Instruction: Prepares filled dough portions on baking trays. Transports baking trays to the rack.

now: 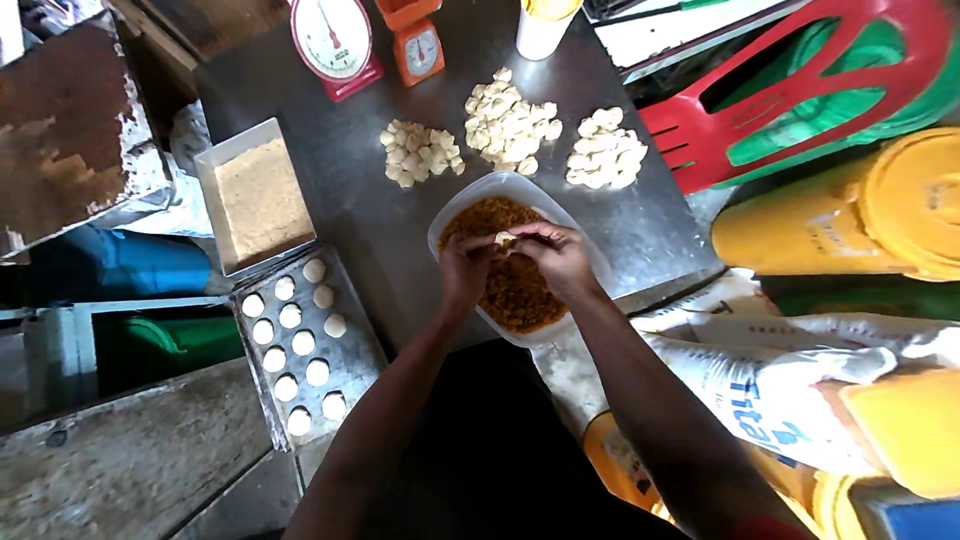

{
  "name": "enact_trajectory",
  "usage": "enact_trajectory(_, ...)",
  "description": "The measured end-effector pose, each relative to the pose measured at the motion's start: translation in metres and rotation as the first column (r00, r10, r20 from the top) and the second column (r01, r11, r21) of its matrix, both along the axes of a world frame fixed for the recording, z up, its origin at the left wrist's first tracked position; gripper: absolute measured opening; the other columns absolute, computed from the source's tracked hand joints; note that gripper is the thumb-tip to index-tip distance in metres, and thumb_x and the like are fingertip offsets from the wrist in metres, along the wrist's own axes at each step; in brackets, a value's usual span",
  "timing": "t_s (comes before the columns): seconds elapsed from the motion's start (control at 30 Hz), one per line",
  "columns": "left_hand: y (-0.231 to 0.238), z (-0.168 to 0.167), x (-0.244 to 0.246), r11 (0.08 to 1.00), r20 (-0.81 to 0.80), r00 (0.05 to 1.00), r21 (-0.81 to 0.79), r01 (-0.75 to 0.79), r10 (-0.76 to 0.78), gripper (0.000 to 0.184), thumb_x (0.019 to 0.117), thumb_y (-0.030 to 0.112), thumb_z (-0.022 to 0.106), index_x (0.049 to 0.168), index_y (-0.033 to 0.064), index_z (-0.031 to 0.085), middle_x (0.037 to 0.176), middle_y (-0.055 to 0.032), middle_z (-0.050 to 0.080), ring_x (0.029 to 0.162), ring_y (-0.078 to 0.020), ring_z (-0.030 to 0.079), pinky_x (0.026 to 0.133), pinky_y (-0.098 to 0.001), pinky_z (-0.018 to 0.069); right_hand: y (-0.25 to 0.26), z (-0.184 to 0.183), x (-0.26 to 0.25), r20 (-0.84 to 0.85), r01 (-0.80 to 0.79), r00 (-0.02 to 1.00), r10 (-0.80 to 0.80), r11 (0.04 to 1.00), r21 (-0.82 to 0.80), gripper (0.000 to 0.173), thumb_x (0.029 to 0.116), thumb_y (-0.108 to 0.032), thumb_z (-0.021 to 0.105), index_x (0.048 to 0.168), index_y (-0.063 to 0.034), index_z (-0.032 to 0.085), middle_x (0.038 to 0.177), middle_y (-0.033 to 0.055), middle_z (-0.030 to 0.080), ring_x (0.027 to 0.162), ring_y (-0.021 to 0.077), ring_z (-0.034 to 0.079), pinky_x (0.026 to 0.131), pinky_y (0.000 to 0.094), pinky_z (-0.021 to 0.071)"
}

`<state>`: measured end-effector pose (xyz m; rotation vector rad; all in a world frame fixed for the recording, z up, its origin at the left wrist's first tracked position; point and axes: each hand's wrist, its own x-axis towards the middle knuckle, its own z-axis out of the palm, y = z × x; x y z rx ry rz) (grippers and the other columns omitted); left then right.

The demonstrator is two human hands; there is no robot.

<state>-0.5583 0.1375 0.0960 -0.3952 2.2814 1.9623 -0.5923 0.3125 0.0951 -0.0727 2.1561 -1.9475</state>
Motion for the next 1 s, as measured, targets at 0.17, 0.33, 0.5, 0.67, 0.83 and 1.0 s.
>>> enact_trajectory(0.17, -0.009, 0.006, 0.01, 0.999, 0.055, 0.997, -0.025, -0.047, 0.049, 0.018, 0.0965, 0.008, 0.069, 0.114, 0.0034, 0.071, 0.11, -0.0144, 0.067, 0.089, -0.0218, 0.071, 0.078, -0.0413, 0.0635, -0.017, -0.002, 0.005, -0.213, -0.067, 0.971, 0.105, 0.982, 0.179, 0.029, 0.0856, -0.007, 0.082, 0.114, -0.0091, 0.076, 0.113, 0.0048, 0.074, 0.096, 0.0145, 0.071, 0.086, 0.0342, 0.0617)
enact_trajectory(0.33, -0.042, 0.018, 0.048, 0.998, 0.168, 0.985, -0.056, -0.031, 0.04, 0.044, 0.0991, 0.006, 0.063, 0.142, 0.0037, 0.056, 0.12, -0.015, 0.069, 0.098, -0.0212, 0.072, 0.089, -0.0395, 0.0617, -0.053, -0.004, 0.019, -0.204, -0.161, 0.953, 0.226, 0.942, 0.294, 0.016, 0.0922, -0.013, 0.076, 0.108, -0.0121, 0.079, 0.106, 0.0047, 0.073, 0.098, 0.0139, 0.07, 0.086, 0.0356, 0.0609)
enact_trajectory(0.5, -0.098, 0.001, 0.101, 0.988, 0.136, 0.986, 0.105, -0.113, 0.098, 0.028, 0.0995, 0.01, 0.066, 0.126, -0.0008, 0.067, 0.099, -0.011, 0.076, 0.077, -0.018, 0.074, 0.075, -0.0347, 0.0651, -0.096, -0.003, 0.054, -0.01, -0.467, 0.87, 0.492, 0.832, 0.298, 0.031, 0.092, -0.017, 0.077, 0.122, -0.0124, 0.074, 0.117, 0.0111, 0.065, 0.1, 0.0171, 0.068, 0.085, 0.0335, 0.0616)
enact_trajectory(0.67, -0.125, -0.025, 0.126, 0.995, 0.273, 0.957, -0.048, -0.088, 0.097, 0.022, 0.0996, 0.019, 0.068, 0.113, 0.0022, 0.072, 0.094, -0.0075, 0.075, 0.077, -0.0141, 0.073, 0.076, -0.0325, 0.0638, -0.132, -0.046, 0.078, 0.062, -0.469, 0.877, 0.477, 0.817, 0.335, 0.017, 0.0977, -0.02, 0.07, 0.106, -0.0065, 0.077, 0.1, 0.0083, 0.073, 0.086, 0.0148, 0.071, 0.081, 0.0344, 0.0615)
enact_trajectory(0.83, -0.129, -0.093, 0.133, 0.922, 0.323, 0.946, -0.362, 0.137, -0.014, 0.021, 0.0962, 0.015, 0.07, 0.115, 0.0058, 0.074, 0.119, -0.0162, 0.068, 0.107, -0.0303, 0.068, 0.097, -0.0504, 0.056, -0.155, -0.091, 0.096, 0.355, -0.596, 0.798, 0.488, 0.726, 0.342, 0.038, 0.0906, -0.007, 0.073, 0.128, -0.0049, 0.067, 0.124, 0.0158, 0.068, 0.111, 0.025, 0.068, 0.098, 0.0443, 0.0572)
enact_trajectory(1.0, -0.111, -0.153, 0.164, 0.892, 0.408, 0.912, -0.394, 0.221, -0.045, 0.039, 0.0983, 0.023, 0.066, 0.135, 0.0109, 0.064, 0.146, -0.0158, 0.053, 0.119, -0.0304, 0.064, 0.1, -0.0498, 0.0556, -0.151, -0.162, 0.123, 0.223, -0.499, 0.864, 0.452, 0.704, 0.506, 0.023, 0.096, -0.011, 0.068, 0.118, -0.0101, 0.075, 0.119, 0.0141, 0.069, 0.11, 0.0261, 0.067, 0.097, 0.0468, 0.0565)
